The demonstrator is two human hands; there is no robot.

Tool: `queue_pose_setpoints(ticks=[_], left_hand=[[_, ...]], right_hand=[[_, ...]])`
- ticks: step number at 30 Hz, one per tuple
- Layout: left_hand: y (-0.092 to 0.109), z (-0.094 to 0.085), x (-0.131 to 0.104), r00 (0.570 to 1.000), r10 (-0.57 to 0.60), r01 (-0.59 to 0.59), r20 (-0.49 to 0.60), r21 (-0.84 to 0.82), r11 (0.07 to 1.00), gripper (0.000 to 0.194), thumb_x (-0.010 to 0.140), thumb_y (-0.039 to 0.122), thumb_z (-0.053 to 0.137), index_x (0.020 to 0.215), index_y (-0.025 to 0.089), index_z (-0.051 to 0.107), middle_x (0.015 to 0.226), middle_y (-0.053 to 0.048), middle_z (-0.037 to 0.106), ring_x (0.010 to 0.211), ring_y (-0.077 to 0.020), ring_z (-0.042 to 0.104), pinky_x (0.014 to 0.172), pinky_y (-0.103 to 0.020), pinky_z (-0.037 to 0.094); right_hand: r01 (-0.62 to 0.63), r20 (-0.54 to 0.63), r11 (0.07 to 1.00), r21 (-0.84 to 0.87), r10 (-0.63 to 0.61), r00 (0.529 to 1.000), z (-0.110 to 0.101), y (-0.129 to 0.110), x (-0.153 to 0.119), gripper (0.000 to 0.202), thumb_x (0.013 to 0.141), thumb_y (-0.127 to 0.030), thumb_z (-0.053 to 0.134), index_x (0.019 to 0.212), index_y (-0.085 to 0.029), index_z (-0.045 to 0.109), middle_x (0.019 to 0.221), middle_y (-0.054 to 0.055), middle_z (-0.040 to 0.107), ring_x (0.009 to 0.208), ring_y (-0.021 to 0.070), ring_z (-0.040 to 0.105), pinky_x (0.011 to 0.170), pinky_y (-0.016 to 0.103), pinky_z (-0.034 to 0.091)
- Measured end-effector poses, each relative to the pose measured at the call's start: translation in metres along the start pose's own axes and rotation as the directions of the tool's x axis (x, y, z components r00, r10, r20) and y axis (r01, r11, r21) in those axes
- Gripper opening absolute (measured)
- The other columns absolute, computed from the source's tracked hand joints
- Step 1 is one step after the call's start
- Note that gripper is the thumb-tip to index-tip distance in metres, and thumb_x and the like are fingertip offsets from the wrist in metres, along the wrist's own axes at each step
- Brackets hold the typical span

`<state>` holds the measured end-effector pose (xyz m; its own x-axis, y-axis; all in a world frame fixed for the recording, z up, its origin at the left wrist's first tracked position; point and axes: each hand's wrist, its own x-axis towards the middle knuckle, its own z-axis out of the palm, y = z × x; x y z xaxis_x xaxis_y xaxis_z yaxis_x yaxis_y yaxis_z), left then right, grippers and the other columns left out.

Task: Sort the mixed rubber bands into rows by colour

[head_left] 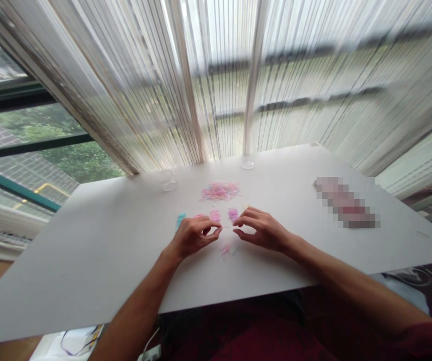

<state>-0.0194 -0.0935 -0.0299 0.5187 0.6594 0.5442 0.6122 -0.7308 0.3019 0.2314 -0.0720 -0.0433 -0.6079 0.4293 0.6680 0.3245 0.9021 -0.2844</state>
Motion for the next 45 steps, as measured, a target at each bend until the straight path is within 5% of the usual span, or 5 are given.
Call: queue_pose_setpoints(ticks=[13,26,34,38,45], left_hand=[[-0.018,-0.01,-0.008,0.998,-0.05,0.042,0.031,0.222,0.974,0.013,0.091,0.022,0.065,0.085,0.021,0.077,0.066,0.003,0.067,0.053,-0.0078,0.054,0.053,-0.021,0.032],[0.004,0.004,0.002,0.993,0.119,-0.115,-0.017,0.163,0.98,0.02,0.095,0.023,0.059,0.085,0.02,0.077,0.06,0.003,0.062,0.052,-0.0087,0.049,0.053,-0.022,0.033],[0.003,0.003,0.001,0.995,0.085,-0.083,-0.046,0.047,0.995,0.013,0.092,0.025,0.066,0.095,0.018,0.077,0.059,0.004,0.058,0.052,-0.008,0.046,0.053,-0.021,0.036],[0.0,-0.004,-0.001,0.995,-0.035,0.045,0.091,-0.108,0.993,0.012,0.089,0.026,0.069,0.092,0.018,0.078,0.059,0.004,0.054,0.053,-0.0081,0.044,0.053,-0.02,0.035],[0.002,-0.013,-0.002,0.899,-0.123,0.259,0.419,-0.286,0.923,0.017,0.083,0.033,0.074,0.085,0.017,0.079,0.056,0.003,0.053,0.052,-0.0078,0.039,0.049,-0.021,0.031]], right_hand=[[-0.037,-0.009,0.999,0.015,0.037,0.999,0.002,0.004,-0.001,0.006,0.094,-0.017,0.062,0.097,-0.02,0.066,0.085,0.006,0.07,0.078,0.0189,0.062,0.069,0.03,0.053],[-0.038,0.02,0.999,-0.012,0.038,0.999,0.01,0.001,0.0,0.006,0.096,-0.022,0.061,0.097,-0.021,0.067,0.084,0.006,0.07,0.079,0.0189,0.062,0.069,0.029,0.052],[-0.046,0.029,0.999,0.02,0.045,0.999,0.001,0.007,0.001,0.012,0.094,-0.014,0.059,0.089,-0.021,0.068,0.078,0.004,0.068,0.073,0.0178,0.059,0.066,0.028,0.049],[-0.124,0.046,0.992,-0.032,0.126,0.991,-0.008,0.02,-0.004,0.011,0.092,-0.012,0.062,0.09,-0.02,0.069,0.082,0.005,0.069,0.075,0.0181,0.061,0.068,0.028,0.05],[-0.132,0.145,0.986,-0.102,0.146,0.978,-0.008,0.023,-0.004,0.011,0.09,-0.011,0.064,0.089,-0.02,0.07,0.08,0.005,0.068,0.077,0.0188,0.062,0.068,0.028,0.05]])
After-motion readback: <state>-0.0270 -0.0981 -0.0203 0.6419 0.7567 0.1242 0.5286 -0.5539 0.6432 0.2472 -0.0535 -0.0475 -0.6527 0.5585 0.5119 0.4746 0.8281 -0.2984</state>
